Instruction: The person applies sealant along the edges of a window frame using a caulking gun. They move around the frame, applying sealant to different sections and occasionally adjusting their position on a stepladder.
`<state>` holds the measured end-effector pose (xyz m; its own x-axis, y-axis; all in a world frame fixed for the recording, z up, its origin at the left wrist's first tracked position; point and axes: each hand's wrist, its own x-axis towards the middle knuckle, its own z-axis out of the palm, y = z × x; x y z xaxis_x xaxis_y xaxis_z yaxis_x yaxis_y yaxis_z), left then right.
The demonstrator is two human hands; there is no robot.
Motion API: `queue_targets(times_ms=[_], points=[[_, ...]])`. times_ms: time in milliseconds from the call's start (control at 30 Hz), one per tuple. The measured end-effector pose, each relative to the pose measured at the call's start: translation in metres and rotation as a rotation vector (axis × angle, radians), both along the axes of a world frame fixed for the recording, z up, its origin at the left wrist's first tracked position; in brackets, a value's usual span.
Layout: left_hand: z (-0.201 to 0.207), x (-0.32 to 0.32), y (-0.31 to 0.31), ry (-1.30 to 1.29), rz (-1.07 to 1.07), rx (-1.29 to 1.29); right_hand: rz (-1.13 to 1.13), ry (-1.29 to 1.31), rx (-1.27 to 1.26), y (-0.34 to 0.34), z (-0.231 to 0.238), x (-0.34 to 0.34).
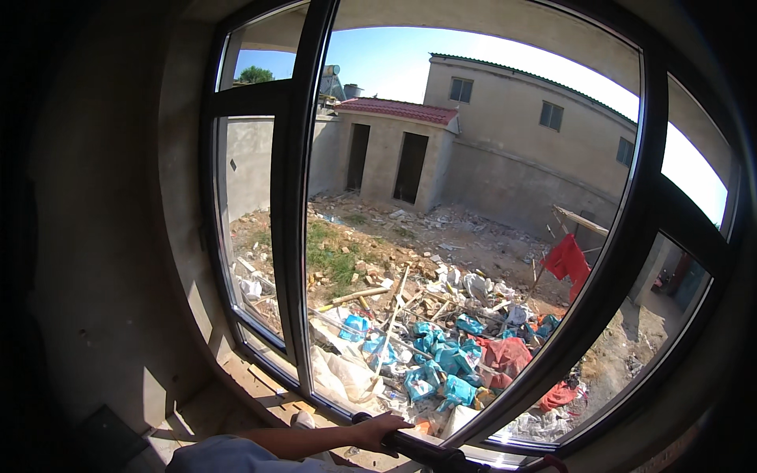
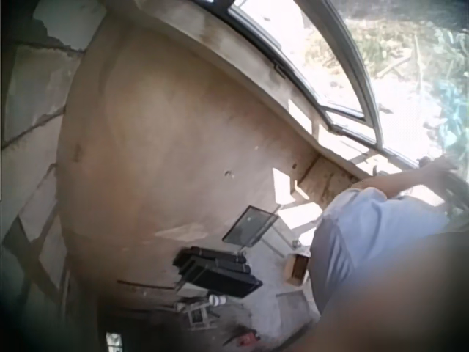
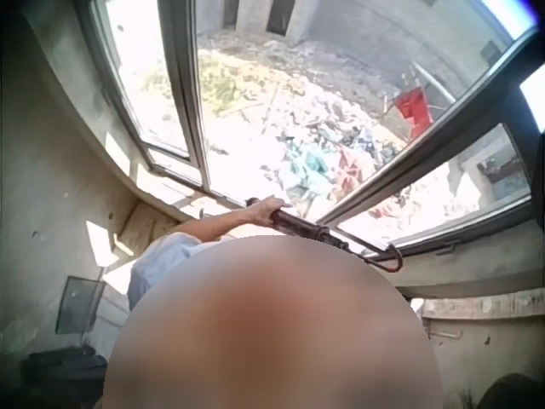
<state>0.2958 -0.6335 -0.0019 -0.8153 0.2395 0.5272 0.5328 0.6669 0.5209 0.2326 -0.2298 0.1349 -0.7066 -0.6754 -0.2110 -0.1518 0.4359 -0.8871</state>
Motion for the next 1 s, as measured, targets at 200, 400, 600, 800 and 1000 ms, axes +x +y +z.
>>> queue_targets(times_ms=[200,400,600,800,1000], points=[[0.094,0.002,-0.014,0.11,0.165,-0.045,-0.097,0.161,0.042,0.004,0.031,0.002],[0.139,0.008,-0.016,0.277,0.197,-0.181,0.142,0.188,-0.129,-0.003,0.054,0.016],[0.144,-0.005,-0.002,0.137,0.099,-0.2,0.02,0.182,-0.055,0.005,0.037,0.026],[0.147,-0.002,0.021,-0.133,-0.047,-0.312,-0.116,-0.091,-0.164,-0.012,-0.018,0.048],[0.094,0.001,0.036,-0.247,0.035,-0.402,-0.47,0.432,0.027,0.044,-0.101,0.062]])
